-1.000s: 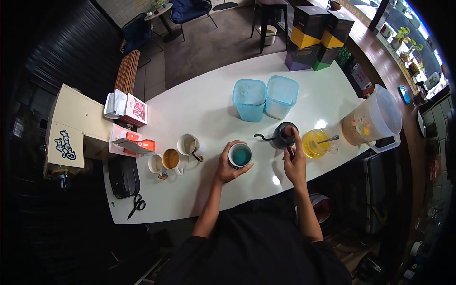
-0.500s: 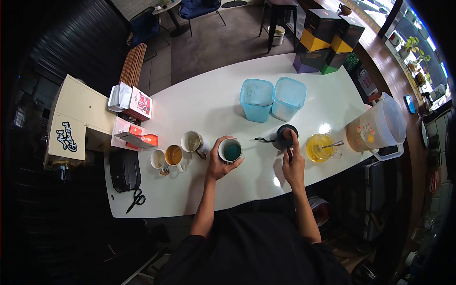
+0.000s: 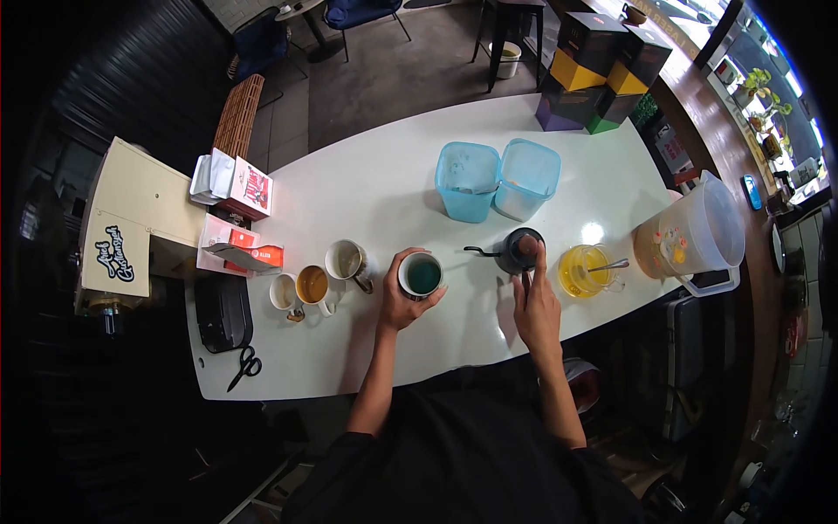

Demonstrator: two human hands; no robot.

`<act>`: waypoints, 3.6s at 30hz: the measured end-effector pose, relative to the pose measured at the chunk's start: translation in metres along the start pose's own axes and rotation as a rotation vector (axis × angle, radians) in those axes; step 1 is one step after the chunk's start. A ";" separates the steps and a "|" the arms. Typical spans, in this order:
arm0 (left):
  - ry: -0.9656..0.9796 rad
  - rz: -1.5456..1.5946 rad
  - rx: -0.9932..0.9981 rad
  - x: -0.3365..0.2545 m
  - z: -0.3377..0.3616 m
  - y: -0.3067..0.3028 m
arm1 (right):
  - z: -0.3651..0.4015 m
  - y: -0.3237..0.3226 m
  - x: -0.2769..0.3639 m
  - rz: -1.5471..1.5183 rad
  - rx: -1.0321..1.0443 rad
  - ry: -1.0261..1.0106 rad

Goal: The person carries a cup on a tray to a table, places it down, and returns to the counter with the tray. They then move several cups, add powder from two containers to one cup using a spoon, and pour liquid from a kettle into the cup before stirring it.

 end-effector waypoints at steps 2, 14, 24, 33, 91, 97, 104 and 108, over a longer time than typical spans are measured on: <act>-0.016 0.014 0.000 -0.002 0.000 0.000 | -0.004 -0.020 0.004 0.108 0.090 0.095; 0.009 0.035 0.110 -0.005 0.005 0.012 | -0.039 -0.088 -0.061 0.227 -0.522 0.221; -0.022 0.046 0.170 -0.010 0.008 0.024 | -0.048 -0.081 -0.083 0.171 -0.495 0.225; -0.096 0.080 0.234 -0.016 0.009 0.033 | -0.051 -0.085 -0.100 0.134 -0.476 0.184; -0.055 0.161 0.208 0.001 0.014 0.033 | -0.004 -0.003 0.065 -0.411 0.103 -0.035; -0.089 0.162 0.212 0.000 0.014 0.033 | -0.003 0.005 0.062 -0.407 0.110 -0.079; -0.093 0.180 0.208 0.002 0.014 0.033 | -0.002 0.012 0.059 -0.415 0.256 -0.064; -0.067 0.161 0.209 0.002 0.014 0.033 | -0.001 0.011 0.064 -0.434 0.331 -0.104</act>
Point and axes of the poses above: each hand's wrist, its own z-axis away from the middle knuckle, its own y-axis out of the palm, x = y × z, the point moved 1 cm from there along -z, towards the middle knuckle, and after that the axes turned 9 degrees about -x, right-handed, at the moved point
